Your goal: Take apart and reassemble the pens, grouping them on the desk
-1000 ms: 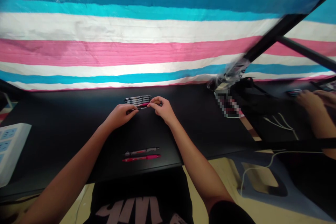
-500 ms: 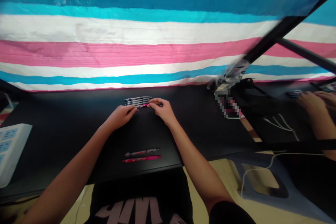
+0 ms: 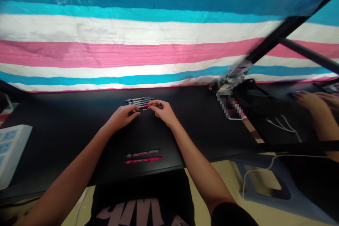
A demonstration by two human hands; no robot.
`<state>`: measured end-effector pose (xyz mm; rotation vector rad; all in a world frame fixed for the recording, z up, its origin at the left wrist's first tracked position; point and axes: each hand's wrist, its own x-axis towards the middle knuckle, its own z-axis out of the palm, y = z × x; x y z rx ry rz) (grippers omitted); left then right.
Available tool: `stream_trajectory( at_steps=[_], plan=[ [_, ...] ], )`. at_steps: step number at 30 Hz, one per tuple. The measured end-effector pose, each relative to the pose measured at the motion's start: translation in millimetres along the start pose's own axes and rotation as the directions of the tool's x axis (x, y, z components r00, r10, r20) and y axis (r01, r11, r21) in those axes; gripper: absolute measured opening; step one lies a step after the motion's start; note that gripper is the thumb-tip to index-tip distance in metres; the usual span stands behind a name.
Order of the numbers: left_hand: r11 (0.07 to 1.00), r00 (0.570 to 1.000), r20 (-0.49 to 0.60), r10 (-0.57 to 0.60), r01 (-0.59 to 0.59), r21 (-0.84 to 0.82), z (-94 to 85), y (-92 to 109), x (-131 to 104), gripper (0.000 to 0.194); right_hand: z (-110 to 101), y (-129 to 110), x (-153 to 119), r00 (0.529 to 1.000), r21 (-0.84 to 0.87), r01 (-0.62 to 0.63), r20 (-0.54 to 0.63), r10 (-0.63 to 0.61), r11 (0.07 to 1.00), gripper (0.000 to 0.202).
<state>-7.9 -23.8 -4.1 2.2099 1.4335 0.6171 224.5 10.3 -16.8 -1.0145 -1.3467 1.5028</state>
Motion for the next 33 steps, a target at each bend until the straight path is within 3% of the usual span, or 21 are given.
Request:
stream_trajectory(
  at_steps=[23,33],
  plan=[
    [0.999,0.999,0.043,0.022,-0.02,-0.04,1.4,5.5,-0.4,0.03,0.4,0.2,0.0,1.0,0.061,-0.011,0.014,0.01,0.998,0.029],
    [0.999,0.999,0.039,0.02,-0.019,-0.039,0.5,4.5,-0.2,0.027,0.5,-3.9,-0.8,1.0,0.107,-0.006,-0.01,0.007,0.994,0.032]
  ],
)
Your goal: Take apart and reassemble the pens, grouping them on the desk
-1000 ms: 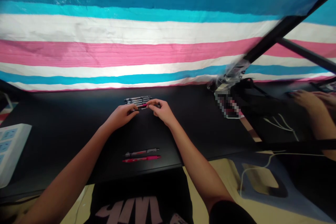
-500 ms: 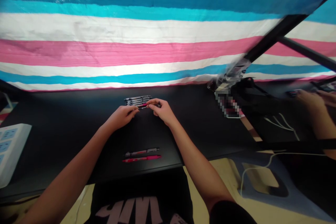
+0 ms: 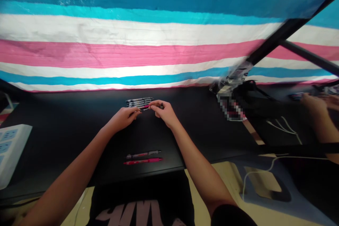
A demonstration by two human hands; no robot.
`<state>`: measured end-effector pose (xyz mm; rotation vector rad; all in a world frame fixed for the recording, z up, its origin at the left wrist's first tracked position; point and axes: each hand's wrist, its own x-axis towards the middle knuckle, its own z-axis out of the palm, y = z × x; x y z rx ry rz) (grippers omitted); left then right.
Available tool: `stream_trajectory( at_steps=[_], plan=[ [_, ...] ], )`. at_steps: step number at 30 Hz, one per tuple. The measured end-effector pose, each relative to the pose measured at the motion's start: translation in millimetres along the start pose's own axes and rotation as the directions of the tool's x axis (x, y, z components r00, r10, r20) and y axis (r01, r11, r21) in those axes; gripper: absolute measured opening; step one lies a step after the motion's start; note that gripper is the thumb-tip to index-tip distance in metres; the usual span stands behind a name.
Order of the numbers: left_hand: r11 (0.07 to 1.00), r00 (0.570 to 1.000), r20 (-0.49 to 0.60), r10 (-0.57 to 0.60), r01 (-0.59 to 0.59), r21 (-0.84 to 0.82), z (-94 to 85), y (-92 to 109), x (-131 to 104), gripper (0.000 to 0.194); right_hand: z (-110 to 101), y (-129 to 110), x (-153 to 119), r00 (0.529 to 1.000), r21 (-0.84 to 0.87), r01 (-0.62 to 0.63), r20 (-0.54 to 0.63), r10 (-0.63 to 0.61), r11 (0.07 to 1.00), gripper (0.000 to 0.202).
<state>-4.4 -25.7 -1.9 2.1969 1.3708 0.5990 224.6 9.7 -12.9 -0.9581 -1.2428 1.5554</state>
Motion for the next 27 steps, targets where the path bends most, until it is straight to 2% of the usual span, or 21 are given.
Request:
stream_trajectory(
  at_steps=[7,13,27],
  plan=[
    [0.999,1.0,-0.001,-0.025,0.025,0.039,0.6,-4.1,-0.2,0.022,-4.6,0.2,1.6,0.999,-0.018,0.02,-0.025,-0.021,1.0,0.031],
    [0.999,1.0,-0.009,-0.024,0.024,0.042,1.8,-4.8,-0.5,0.019,-2.6,2.5,0.4,1.0,-0.071,0.015,0.02,-0.013,0.997,0.03],
    [1.0,0.999,-0.044,0.01,-0.009,0.029,2.1,-6.8,-0.8,0.012,1.8,-1.2,-2.0,0.999,-0.057,-0.016,0.027,0.017,0.998,0.031]
  ],
)
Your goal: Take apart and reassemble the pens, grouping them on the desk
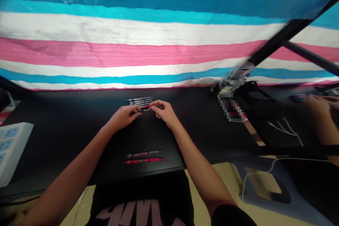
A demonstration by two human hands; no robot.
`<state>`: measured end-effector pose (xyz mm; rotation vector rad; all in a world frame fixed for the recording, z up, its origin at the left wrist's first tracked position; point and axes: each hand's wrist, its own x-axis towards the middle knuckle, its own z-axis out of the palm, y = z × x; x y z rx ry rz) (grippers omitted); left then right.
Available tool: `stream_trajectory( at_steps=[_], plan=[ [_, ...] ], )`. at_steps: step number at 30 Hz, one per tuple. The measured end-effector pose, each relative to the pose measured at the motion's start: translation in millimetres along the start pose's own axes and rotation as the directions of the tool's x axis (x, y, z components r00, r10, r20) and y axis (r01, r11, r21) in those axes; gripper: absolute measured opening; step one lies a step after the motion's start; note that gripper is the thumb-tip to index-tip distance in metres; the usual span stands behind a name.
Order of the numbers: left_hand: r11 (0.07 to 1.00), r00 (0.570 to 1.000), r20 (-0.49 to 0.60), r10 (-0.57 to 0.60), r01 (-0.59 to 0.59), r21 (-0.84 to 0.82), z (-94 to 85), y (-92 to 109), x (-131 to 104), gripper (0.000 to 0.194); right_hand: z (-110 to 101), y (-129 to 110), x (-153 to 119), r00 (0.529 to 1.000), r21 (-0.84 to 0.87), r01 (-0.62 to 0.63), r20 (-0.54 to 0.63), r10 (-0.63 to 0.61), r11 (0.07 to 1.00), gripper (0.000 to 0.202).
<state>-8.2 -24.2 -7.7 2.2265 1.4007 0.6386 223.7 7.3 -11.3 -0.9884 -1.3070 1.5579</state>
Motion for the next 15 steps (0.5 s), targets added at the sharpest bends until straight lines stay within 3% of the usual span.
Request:
stream_trajectory(
  at_steps=[15],
  plan=[
    [1.0,1.0,-0.012,-0.018,0.018,-0.011,1.6,2.8,0.1,0.014,-2.5,0.7,1.2,1.0,0.021,0.004,-0.021,-0.004,1.0,0.032]
  ],
)
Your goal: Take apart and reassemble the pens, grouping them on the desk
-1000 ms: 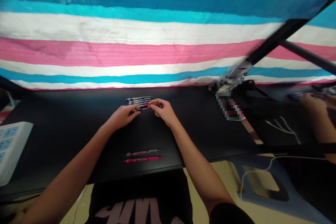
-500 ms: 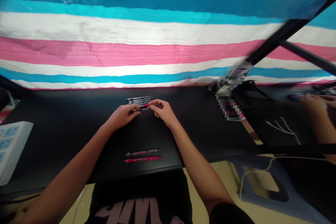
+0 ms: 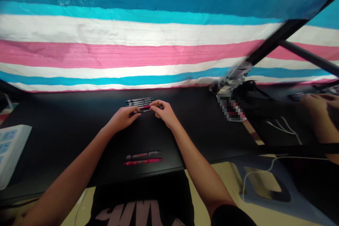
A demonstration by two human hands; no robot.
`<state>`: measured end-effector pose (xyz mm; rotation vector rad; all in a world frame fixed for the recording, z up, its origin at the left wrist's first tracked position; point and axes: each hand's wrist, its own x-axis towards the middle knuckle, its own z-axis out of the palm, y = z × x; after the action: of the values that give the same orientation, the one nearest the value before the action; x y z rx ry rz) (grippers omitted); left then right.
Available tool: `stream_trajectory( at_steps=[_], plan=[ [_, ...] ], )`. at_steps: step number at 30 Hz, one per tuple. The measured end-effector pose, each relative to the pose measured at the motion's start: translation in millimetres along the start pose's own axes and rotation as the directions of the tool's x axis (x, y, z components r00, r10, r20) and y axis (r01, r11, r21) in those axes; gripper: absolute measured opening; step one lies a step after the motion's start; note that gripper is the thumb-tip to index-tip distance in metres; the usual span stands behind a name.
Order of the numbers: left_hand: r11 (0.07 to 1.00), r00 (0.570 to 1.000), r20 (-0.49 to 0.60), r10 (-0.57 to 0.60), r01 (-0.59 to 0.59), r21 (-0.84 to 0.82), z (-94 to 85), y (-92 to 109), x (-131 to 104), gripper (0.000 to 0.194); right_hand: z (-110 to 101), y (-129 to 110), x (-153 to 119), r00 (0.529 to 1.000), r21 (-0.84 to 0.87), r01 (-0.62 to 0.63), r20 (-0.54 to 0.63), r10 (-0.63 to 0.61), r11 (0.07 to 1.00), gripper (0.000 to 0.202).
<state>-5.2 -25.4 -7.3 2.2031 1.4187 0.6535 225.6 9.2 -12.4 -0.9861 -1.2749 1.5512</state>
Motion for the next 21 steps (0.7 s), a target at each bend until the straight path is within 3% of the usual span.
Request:
stream_trajectory(
  at_steps=[21],
  plan=[
    [0.999,0.999,0.009,0.031,-0.032,0.03,-0.1,3.0,0.2,0.022,-2.9,3.6,0.3,0.999,-0.107,0.022,0.043,-0.018,0.994,0.029]
  ],
)
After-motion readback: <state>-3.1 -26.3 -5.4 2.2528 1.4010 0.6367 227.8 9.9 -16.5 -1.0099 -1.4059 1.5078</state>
